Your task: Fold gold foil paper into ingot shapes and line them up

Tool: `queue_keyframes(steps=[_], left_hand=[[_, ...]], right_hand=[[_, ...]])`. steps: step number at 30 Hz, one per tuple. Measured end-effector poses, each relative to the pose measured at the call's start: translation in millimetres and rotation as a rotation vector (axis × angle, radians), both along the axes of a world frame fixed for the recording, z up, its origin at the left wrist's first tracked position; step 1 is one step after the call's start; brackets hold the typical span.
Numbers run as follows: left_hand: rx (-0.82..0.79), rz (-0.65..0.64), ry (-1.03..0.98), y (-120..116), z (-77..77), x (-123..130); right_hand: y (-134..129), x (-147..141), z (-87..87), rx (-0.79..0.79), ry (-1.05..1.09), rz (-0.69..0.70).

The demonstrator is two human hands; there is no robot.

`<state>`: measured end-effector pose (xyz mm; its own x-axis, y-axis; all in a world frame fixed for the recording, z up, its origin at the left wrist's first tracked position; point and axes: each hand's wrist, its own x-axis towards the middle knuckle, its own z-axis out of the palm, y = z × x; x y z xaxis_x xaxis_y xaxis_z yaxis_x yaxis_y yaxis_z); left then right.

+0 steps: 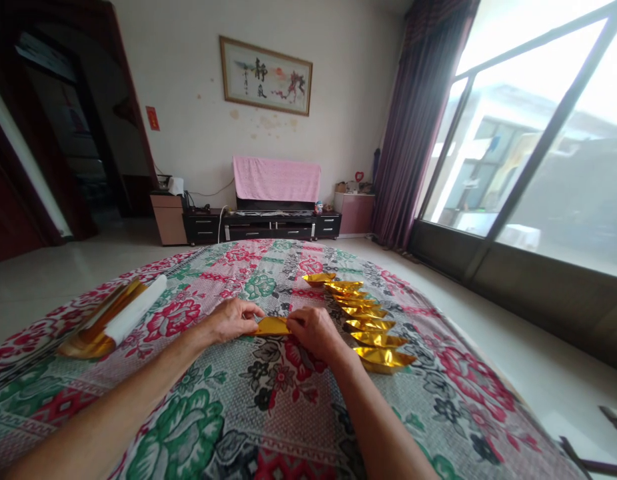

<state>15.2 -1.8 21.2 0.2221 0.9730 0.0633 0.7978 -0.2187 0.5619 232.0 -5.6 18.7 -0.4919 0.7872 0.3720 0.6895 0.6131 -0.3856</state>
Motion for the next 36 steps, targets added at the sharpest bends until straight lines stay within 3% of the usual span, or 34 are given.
queue_keyframes(steps=[18,36], left_hand=[[0.028,-0.005,0.049,-1.6,0.8,1.9],[0.057,-0.058,0.120,-9.1,8.4,7.8]], right_hand=[[-5.3,-5.3,-6.9,0.106,-0.178,-0.097],[-1.4,-9.0,-4.9,0.085,-0.287,-0.138]])
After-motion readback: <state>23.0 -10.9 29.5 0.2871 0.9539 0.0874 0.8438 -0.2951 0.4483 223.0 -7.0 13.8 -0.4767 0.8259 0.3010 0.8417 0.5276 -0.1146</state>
